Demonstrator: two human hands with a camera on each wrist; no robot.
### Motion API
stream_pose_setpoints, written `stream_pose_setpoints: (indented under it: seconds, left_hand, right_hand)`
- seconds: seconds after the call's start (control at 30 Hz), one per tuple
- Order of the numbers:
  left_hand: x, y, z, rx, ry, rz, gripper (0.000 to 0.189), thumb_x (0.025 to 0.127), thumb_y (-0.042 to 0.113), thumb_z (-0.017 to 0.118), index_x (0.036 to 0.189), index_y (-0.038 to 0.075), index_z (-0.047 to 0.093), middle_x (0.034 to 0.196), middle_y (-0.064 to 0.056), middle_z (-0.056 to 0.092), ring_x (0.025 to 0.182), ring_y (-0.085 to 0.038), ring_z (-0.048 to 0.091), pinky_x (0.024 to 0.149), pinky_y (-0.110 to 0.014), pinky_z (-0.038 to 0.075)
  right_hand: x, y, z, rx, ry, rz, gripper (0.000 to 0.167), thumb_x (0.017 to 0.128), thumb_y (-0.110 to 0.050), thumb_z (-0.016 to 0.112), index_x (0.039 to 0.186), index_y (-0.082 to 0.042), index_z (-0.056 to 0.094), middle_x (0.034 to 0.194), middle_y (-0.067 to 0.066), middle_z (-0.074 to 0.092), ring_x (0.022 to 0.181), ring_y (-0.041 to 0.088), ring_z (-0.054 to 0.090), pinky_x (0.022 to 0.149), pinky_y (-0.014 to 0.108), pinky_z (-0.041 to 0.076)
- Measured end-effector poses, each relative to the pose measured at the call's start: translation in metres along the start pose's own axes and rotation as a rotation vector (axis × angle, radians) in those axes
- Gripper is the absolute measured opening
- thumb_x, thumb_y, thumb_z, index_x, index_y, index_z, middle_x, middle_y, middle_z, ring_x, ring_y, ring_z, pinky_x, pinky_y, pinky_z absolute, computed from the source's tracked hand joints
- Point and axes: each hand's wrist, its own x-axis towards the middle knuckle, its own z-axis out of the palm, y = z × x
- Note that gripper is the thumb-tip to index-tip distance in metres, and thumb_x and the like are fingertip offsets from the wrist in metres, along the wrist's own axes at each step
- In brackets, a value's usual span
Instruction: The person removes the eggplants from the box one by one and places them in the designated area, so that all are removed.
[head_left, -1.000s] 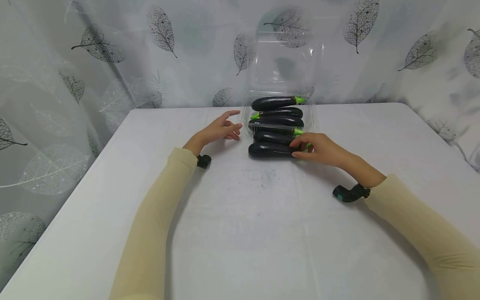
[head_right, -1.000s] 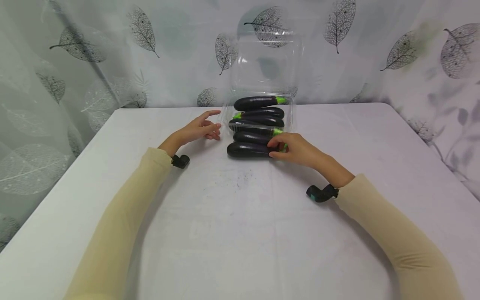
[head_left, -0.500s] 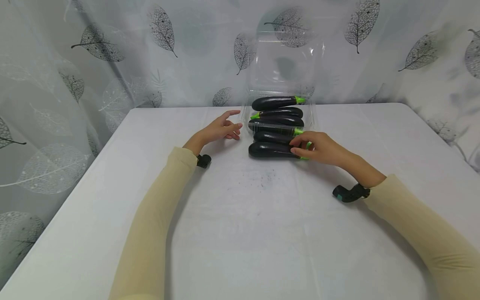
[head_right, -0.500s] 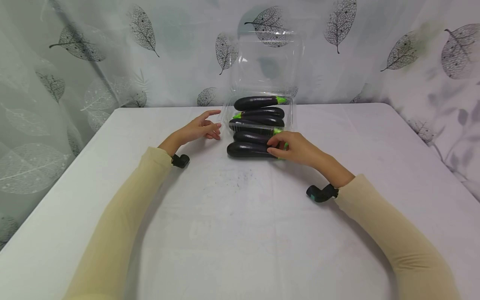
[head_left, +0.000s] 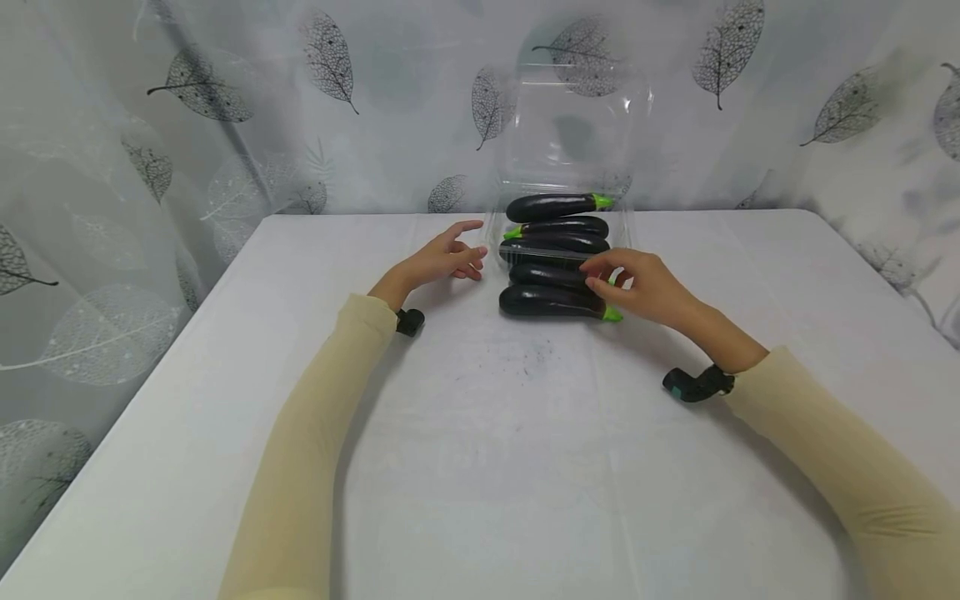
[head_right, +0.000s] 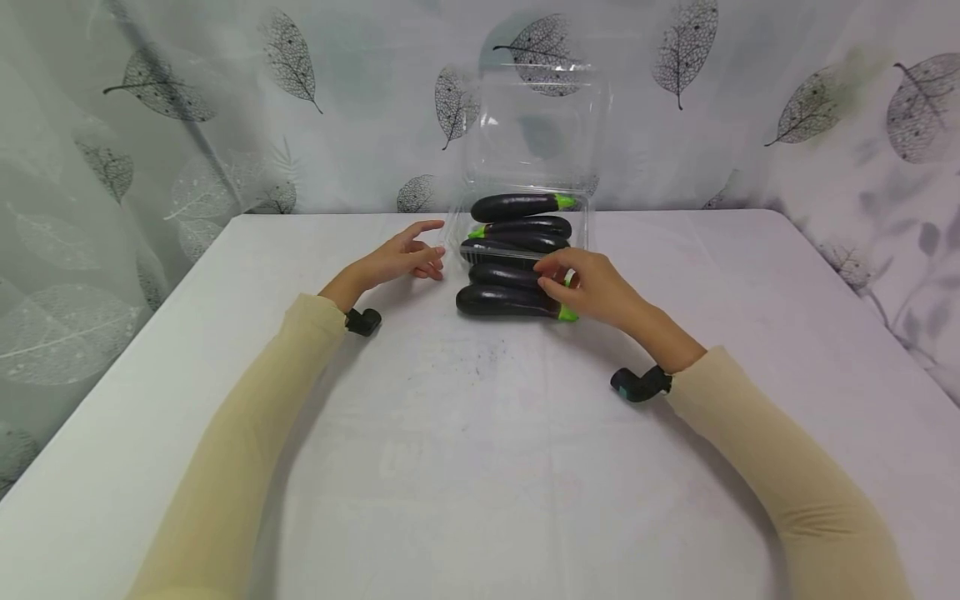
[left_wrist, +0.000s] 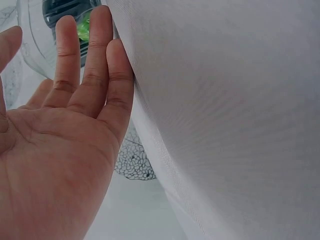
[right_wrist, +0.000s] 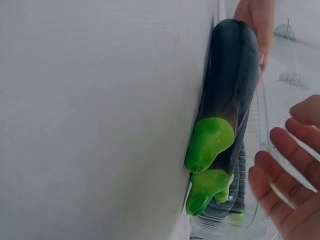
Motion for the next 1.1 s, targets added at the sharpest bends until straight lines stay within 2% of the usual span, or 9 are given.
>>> stream_pose_setpoints:
  seconds: [0.2,0.4,0.63,0.77,0.87,1.1]
  left_hand:
    - [0.000,0.001,0.000,-0.002,0.003,0.000,0.065,0.101,0.034,0.054,0.155,0.020,0.021,0.113,-0.018,0.063,0.100,-0.027,0.068,0.091,-0.035,0.049]
    - [0.001,-0.001,0.000,0.008,-0.002,0.003,0.066,0.101,0.035,0.054,0.155,0.019,0.020,0.112,-0.017,0.063,0.099,-0.026,0.068,0.089,-0.033,0.049]
    - [0.002,-0.001,0.000,0.014,0.000,0.017,0.066,0.101,0.034,0.055,0.155,0.018,0.021,0.110,-0.017,0.064,0.098,-0.025,0.069,0.088,-0.032,0.049]
    - [0.002,-0.001,0.000,0.018,0.001,0.012,0.065,0.101,0.034,0.054,0.155,0.019,0.021,0.112,-0.018,0.063,0.100,-0.027,0.068,0.090,-0.035,0.049]
    - [0.002,-0.001,0.000,0.016,0.000,0.005,0.065,0.101,0.034,0.054,0.155,0.020,0.021,0.113,-0.020,0.063,0.102,-0.028,0.067,0.092,-0.036,0.049]
    - [0.001,-0.001,0.001,0.008,0.000,-0.001,0.064,0.101,0.034,0.054,0.155,0.021,0.021,0.114,-0.020,0.062,0.103,-0.030,0.066,0.094,-0.038,0.048]
  right_hand:
    - [0.006,0.002,0.001,0.044,0.066,-0.049,0.022,0.086,0.008,0.067,0.107,0.005,0.068,0.096,0.012,0.070,0.084,0.007,0.057,0.072,0.012,0.046]
    - [0.012,0.005,0.003,0.036,0.124,-0.092,0.021,0.082,0.018,0.063,0.101,0.010,0.068,0.096,0.020,0.068,0.086,0.020,0.060,0.072,0.011,0.045]
    - [0.015,0.007,0.002,0.045,0.146,-0.100,0.021,0.083,0.014,0.065,0.102,0.005,0.070,0.098,0.017,0.069,0.087,0.012,0.056,0.076,0.020,0.042]
    - [0.017,-0.006,0.000,0.048,0.127,-0.041,0.020,0.085,0.014,0.062,0.104,0.010,0.067,0.100,0.023,0.067,0.088,0.006,0.055,0.081,0.015,0.041]
    - [0.020,-0.015,-0.002,0.087,0.108,0.016,0.018,0.088,0.014,0.060,0.105,0.013,0.064,0.103,0.027,0.066,0.087,-0.002,0.052,0.080,0.012,0.040]
    - [0.028,0.007,0.000,0.103,0.083,0.088,0.019,0.095,0.004,0.056,0.110,0.006,0.067,0.109,0.020,0.067,0.092,-0.005,0.053,0.082,0.010,0.041]
